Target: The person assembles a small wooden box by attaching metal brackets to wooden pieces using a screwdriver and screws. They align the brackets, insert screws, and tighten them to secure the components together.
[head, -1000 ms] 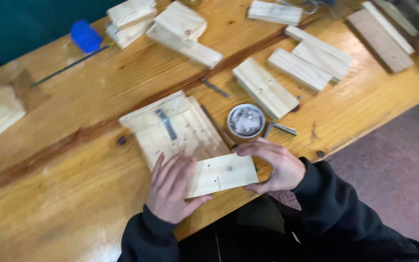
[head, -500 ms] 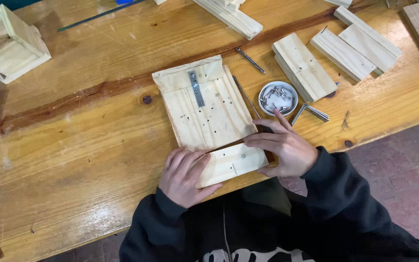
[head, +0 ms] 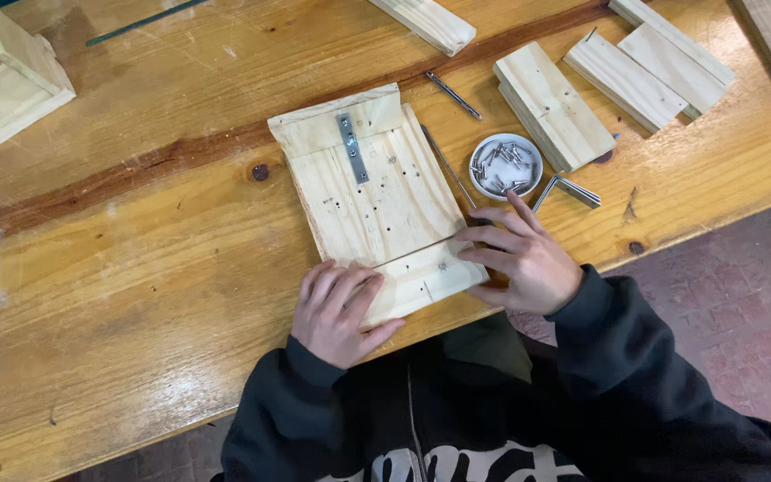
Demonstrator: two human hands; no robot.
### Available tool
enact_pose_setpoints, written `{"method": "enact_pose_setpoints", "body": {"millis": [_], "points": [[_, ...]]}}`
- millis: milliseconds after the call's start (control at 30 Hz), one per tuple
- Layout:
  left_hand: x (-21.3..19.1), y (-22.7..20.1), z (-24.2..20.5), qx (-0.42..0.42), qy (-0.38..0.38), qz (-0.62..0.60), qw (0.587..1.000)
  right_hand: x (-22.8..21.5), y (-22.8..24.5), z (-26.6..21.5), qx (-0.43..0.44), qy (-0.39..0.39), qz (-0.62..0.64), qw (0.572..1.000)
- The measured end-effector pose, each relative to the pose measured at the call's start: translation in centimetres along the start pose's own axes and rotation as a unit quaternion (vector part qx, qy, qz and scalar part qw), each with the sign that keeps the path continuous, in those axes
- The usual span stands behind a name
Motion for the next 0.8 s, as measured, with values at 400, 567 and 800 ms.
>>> {"method": "enact_pose_setpoints", "body": {"millis": [400,567,800], "points": [[0.2,2.1,0.0,-0.058,0.006,0.055,0.997,0.9,-0.8,1.7,-0.007,-0.064,-0.073,0.995],[0.0,2.4,0.5,-0.086,-0.011,0.068,0.994,1.3,-1.2,2.3,0.028,-0.075,-0.117,0.990],[-0.6,1.1,-0.2,-0.070,0.031,-0.009,0.997,0.4,0.4,1.3,0.032,-0.050,-0.111,0.992]]}}
Point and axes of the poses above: each hand's wrist, its own z-axis towards the middle knuckle, its own x-axis out of the palm, y = z × x, the point moved 4 cm from there along z, towards the middle knuckle, and after that the axes turned 14 degrees about y, right-handed, at the moved point
